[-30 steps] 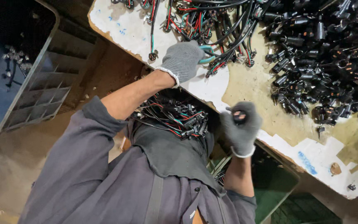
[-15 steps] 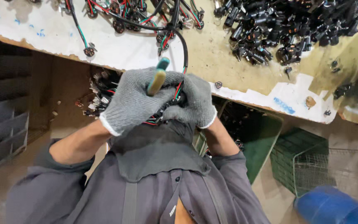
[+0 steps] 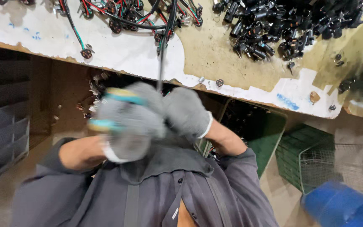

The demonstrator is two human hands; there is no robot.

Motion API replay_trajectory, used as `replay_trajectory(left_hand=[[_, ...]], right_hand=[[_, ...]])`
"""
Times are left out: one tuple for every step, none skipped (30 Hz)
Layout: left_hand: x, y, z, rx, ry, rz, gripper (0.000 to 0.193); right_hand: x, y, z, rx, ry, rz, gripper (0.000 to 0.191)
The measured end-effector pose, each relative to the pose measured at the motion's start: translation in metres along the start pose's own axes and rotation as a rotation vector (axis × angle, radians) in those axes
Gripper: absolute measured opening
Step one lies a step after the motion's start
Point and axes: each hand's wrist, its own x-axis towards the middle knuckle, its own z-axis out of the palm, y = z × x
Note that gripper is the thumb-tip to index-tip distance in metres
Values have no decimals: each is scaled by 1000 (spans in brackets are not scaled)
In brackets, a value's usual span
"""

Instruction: The person wearing gloves sits at a workbench covered with wired connectors and uses pliers to cut and strip insulation from wire ends, processing the wires one at a time and setting the prepared wires with the connector pile on the bench.

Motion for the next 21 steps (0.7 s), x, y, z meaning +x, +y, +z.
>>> replay_trajectory(left_hand=[[-14, -2, 15, 13, -43, 139, 32], [-26, 0, 25, -36, -98, 209, 33], [-34, 5, 36, -136, -173, 245, 35], [-37, 12, 43, -252, -246, 267, 37], [-34, 17, 49, -336, -308, 245, 38], [-27, 20, 53, -411, -354, 184, 40], [-16, 19, 56, -403, -373, 90, 42], [-3, 15, 57, -272, -388, -79, 43], [10, 0, 57, -56, -422, -265, 45], [24, -22, 60, 123, -428, -316, 43], [35, -48, 64, 306, -426, -352, 42], [42, -74, 67, 494, -420, -390, 43], [41, -95, 70, 680, -422, -440, 44], [31, -107, 70, 618, -385, -399, 37], [23, -119, 68, 565, -339, -349, 31], [13, -124, 64, 546, -314, -405, 21], [4, -125, 59, 522, -302, -449, 12], [-3, -125, 53, 509, -346, -510, 15], [-7, -121, 48, 494, -382, -590, 18], [-9, -116, 45, 486, -405, -683, 22], [-9, -111, 42, 513, -396, -616, 19]], right_hand=[[3, -1, 4, -18, -20, -41, 39], [5, -2, 8, -30, -41, -83, 40], [6, -3, 11, -14, -40, -139, 35], [6, -3, 13, -1, -36, -192, 31], [5, -3, 14, 17, -39, -241, 26], [3, -3, 14, 29, -14, -261, 32], [1, -4, 13, 32, 19, -279, 37], [-1, -4, 12, 36, 50, -292, 43], [-4, -5, 11, 43, 72, -302, 48], [-6, -5, 8, 46, 94, -315, 54], [-8, -4, 5, 38, 122, -330, 60], [-9, -1, 0, 54, 84, -255, 51], [-10, 6, -7, 88, 41, -176, 44], [-12, 11, -13, 128, -5, -96, 36], [-14, 22, -21, 51, 230, -49, 38], [-17, 37, -34, -36, 480, -5, 41], [-18, 57, -48, -185, 581, 17, 34], [-21, 79, -62, -314, 643, 165, 33], [-22, 102, -74, -475, 566, 273, 29], [-20, 122, -84, -630, 475, 361, 25], [-18, 138, -91, -716, 446, 334, 24]])
